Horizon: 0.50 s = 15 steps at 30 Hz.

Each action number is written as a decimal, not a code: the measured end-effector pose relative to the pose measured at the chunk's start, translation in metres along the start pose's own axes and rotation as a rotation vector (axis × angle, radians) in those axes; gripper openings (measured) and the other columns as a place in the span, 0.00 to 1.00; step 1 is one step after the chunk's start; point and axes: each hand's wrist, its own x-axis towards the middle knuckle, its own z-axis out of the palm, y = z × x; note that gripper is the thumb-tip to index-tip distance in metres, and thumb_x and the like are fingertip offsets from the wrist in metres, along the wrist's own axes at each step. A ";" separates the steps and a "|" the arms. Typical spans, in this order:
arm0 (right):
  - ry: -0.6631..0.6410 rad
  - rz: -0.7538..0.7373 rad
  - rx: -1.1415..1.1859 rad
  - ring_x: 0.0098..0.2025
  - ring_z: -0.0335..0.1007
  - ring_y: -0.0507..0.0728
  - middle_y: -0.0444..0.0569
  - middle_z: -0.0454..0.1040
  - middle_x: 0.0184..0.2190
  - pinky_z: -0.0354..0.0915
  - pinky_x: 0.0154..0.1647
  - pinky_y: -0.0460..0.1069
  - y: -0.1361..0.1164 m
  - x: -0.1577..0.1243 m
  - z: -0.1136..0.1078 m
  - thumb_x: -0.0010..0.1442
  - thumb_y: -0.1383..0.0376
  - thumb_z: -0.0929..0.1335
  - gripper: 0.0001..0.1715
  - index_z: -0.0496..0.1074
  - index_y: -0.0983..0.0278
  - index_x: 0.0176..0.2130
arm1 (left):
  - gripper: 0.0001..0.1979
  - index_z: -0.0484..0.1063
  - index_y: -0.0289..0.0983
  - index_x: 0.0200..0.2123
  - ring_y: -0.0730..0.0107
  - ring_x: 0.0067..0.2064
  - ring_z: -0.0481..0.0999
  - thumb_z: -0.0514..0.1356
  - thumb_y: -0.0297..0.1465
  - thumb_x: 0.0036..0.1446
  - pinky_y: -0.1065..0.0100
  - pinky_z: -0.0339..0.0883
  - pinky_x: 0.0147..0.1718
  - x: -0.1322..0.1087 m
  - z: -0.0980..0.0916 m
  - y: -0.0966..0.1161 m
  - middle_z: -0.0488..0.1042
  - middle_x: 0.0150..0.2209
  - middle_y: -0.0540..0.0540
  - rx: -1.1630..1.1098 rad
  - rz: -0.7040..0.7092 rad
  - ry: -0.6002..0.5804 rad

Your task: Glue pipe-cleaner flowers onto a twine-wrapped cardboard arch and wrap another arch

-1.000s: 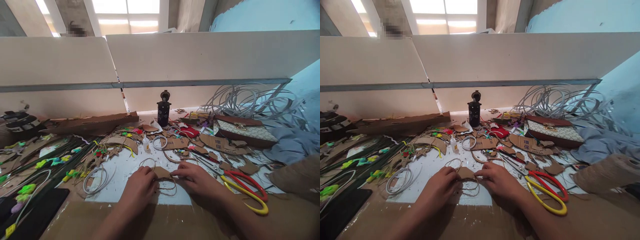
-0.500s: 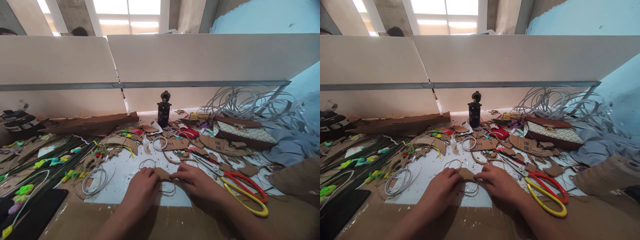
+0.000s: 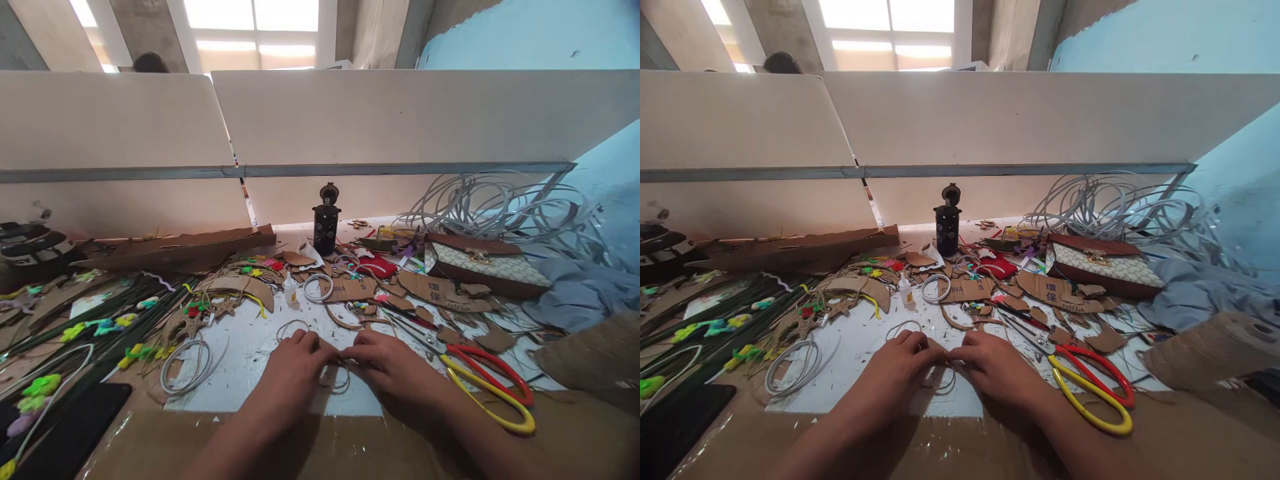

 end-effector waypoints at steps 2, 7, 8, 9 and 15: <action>-0.001 0.004 0.001 0.43 0.69 0.57 0.47 0.73 0.38 0.63 0.42 0.48 0.000 0.000 -0.001 0.70 0.64 0.64 0.16 0.78 0.50 0.52 | 0.22 0.73 0.49 0.56 0.54 0.49 0.70 0.58 0.24 0.60 0.57 0.66 0.47 0.001 0.002 -0.001 0.73 0.47 0.43 0.015 -0.005 -0.017; -0.018 -0.010 0.011 0.42 0.69 0.57 0.48 0.73 0.39 0.63 0.43 0.49 -0.001 0.001 -0.002 0.70 0.65 0.64 0.17 0.78 0.52 0.52 | 0.22 0.72 0.51 0.57 0.54 0.48 0.70 0.57 0.25 0.62 0.58 0.67 0.45 0.005 0.005 -0.004 0.73 0.47 0.42 0.045 -0.018 -0.044; -0.017 -0.010 0.011 0.41 0.69 0.57 0.48 0.73 0.39 0.63 0.43 0.49 0.000 0.001 -0.002 0.70 0.65 0.64 0.17 0.78 0.52 0.52 | 0.22 0.72 0.51 0.57 0.54 0.48 0.70 0.57 0.26 0.63 0.58 0.67 0.45 0.005 0.005 -0.004 0.73 0.47 0.42 0.051 -0.017 -0.051; -0.017 -0.010 0.010 0.41 0.69 0.57 0.48 0.72 0.38 0.63 0.43 0.49 0.000 0.001 -0.001 0.70 0.65 0.64 0.17 0.78 0.52 0.52 | 0.22 0.72 0.50 0.57 0.55 0.48 0.70 0.57 0.26 0.63 0.58 0.67 0.45 0.006 0.005 -0.004 0.73 0.47 0.42 0.058 -0.015 -0.059; -0.010 0.010 0.006 0.43 0.69 0.57 0.47 0.72 0.39 0.62 0.42 0.48 0.000 -0.001 -0.001 0.71 0.62 0.65 0.15 0.78 0.51 0.51 | 0.20 0.73 0.48 0.56 0.54 0.49 0.69 0.56 0.26 0.64 0.58 0.67 0.46 0.008 0.003 -0.001 0.73 0.47 0.42 0.090 -0.015 -0.081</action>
